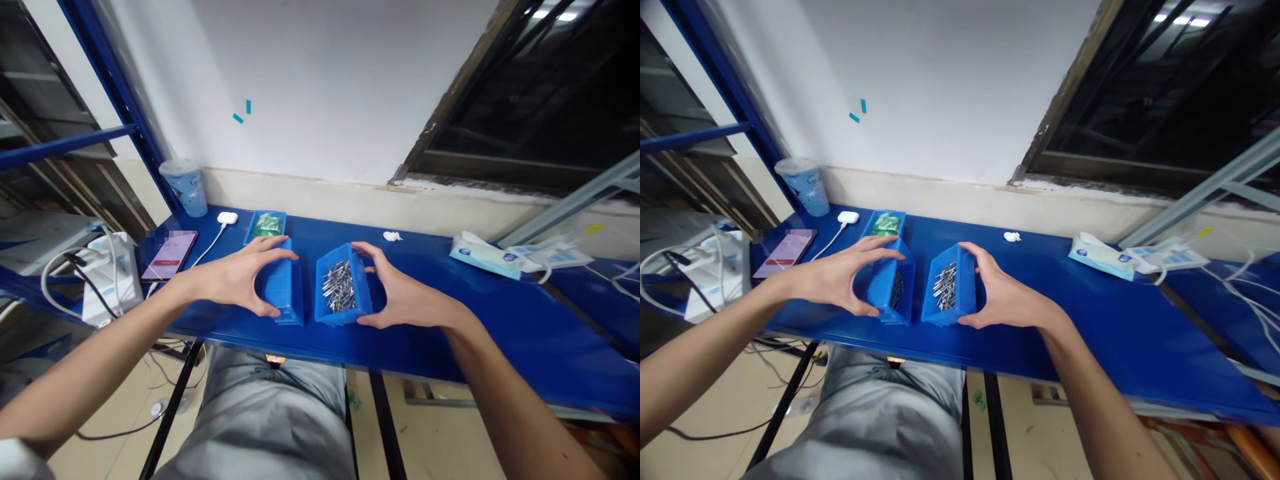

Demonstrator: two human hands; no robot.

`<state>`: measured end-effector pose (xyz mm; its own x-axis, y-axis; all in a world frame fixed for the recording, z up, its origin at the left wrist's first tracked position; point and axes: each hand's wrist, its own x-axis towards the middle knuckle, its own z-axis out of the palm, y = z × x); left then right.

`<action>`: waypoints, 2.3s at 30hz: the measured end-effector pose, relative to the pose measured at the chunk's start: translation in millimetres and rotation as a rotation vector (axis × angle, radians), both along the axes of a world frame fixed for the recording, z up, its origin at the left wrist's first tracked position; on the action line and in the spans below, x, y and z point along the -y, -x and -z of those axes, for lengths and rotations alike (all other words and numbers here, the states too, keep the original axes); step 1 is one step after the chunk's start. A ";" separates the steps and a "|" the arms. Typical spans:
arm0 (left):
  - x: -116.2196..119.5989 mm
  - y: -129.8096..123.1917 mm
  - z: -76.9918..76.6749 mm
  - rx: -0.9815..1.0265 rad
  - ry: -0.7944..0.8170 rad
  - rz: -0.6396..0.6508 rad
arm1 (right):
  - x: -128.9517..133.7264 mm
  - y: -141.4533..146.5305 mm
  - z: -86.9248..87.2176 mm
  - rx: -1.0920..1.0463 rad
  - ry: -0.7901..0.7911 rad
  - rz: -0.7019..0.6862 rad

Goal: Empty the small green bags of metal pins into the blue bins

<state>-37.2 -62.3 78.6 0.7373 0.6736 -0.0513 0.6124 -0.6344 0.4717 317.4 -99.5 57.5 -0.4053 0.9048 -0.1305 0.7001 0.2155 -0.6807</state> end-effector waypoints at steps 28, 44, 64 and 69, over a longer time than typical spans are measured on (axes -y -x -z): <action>-30.2 -43.0 -22.2 -0.201 -0.048 0.070 | -34.2 37.0 -28.9 0.337 -0.189 -0.227; -40.0 -66.1 -36.9 -0.329 -0.124 0.135 | -38.4 36.0 -36.3 0.401 -0.208 -0.240; -48.1 -90.1 -57.9 -0.388 -0.065 0.126 | -49.1 54.5 -59.9 0.559 -0.189 -0.283; -56.5 -97.3 -61.3 -0.410 -0.075 0.131 | -53.1 56.3 -64.3 0.604 -0.161 -0.283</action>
<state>60.1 -5.8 139.9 0.7454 0.5889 -0.3123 0.6517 -0.7424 0.1556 261.1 -46.4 121.8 -0.5278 0.8017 -0.2806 0.8486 0.5121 -0.1328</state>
